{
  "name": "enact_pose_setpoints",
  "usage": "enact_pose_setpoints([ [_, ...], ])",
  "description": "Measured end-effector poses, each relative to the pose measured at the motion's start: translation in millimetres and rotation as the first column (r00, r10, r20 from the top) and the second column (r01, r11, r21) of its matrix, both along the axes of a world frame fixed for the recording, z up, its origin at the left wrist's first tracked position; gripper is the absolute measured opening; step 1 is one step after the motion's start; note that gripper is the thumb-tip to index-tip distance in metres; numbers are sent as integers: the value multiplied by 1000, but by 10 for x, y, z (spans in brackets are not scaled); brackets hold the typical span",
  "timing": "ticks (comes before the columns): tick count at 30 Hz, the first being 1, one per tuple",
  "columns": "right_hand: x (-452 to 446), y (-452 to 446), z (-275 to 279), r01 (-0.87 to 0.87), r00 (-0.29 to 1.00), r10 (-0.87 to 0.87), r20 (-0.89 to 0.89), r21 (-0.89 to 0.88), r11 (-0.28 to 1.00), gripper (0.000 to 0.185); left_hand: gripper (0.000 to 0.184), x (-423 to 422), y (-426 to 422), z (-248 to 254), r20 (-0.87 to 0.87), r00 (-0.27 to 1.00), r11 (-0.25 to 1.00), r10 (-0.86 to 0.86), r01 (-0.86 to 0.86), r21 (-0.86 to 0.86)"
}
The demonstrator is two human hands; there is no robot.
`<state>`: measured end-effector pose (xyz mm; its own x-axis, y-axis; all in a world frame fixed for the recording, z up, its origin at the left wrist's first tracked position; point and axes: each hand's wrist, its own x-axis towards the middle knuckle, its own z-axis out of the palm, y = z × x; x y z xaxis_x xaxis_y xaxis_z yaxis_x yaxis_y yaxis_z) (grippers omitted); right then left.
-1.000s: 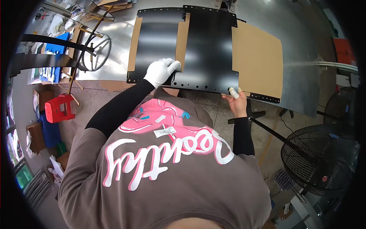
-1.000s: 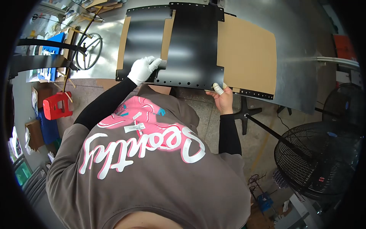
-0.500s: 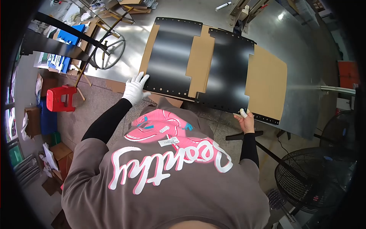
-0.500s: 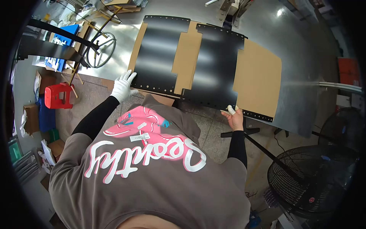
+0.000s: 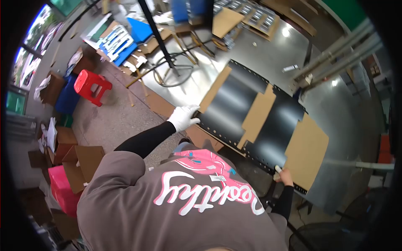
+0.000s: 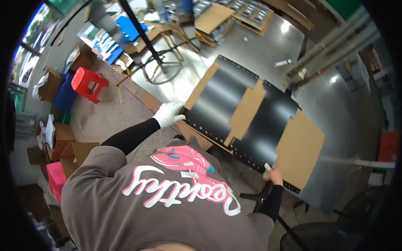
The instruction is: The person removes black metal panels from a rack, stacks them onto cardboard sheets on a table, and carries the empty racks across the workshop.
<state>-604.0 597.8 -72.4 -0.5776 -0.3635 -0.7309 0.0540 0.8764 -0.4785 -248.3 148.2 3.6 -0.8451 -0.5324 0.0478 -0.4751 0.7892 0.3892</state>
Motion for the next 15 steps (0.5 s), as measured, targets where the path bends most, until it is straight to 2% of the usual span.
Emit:
enact_pose_setpoints([
  [1, 7, -133, 183, -118, 980, 152, -124, 248, 962, 40, 45, 59, -51, 129, -86, 996, 999, 24, -26, -21],
  [2, -34, -160, 201, -313, 900, 395, -183, 359, 879, 42, 45, 171, -176, 259, -98, 993, 996, 65, -70, -46],
  [3, -133, -253, 208, -382, 818, 530, -225, 477, 792, 41, 42, 254, -272, 385, -193, 974, 990, 121, -133, -50],
  [4, -59, -438, 456, -415, 721, 647, -247, 595, 689, 40, 40, 319, -350, 517, -288, 944, 982, 164, -184, -45],
  [5, -15, -666, 556, -418, 706, 656, -267, 591, 690, 40, 38, 375, -423, 680, -381, 903, 973, 198, -229, -36],
  [6, 20, -950, 649, -455, 647, 654, -393, 490, 744, 40, 38, 460, -511, 876, -397, 894, 969, 206, -244, -47],
  [8, 220, -1593, 905, -542, 532, 576, -620, 273, 795, 40, 32, 651, -691, 1385, -666, 635, 919, 392, -303, 252],
  [9, 511, -2086, 1291, -555, 647, 494, -581, 86, 827, 38, 32, 674, -848, 1564, -780, 498, 922, 380, -271, 276],
  [10, 722, -2499, 1463, -642, 638, 455, -621, -103, 760, 37, 33, 676, -1007, 1763, -867, 342, 926, 363, -234, 295],
  [11, 1074, -2953, 1832, -628, 695, 401, -597, -231, 743, 37, 30, 629, -1035, 2138, -892, 202, 913, 404, -155, 378],
  [12, 1311, -3328, 1985, -642, 718, 339, -607, -392, 659, 40, 30, 564, -1043, 2483, -891, 65, 893, 449, -63, 445],
  [13, 1516, -3693, 2099, -678, 715, 320, -621, -508, 531, 43, 30, 536, -1130, 2634, -894, 59, 896, 444, -62, 440],
  [15, 2035, -4294, 2558, -727, 683, 289, -671, -585, 359, 46, 35, 467, -1288, 2848, -929, 104, 924, 356, -186, 333],
])
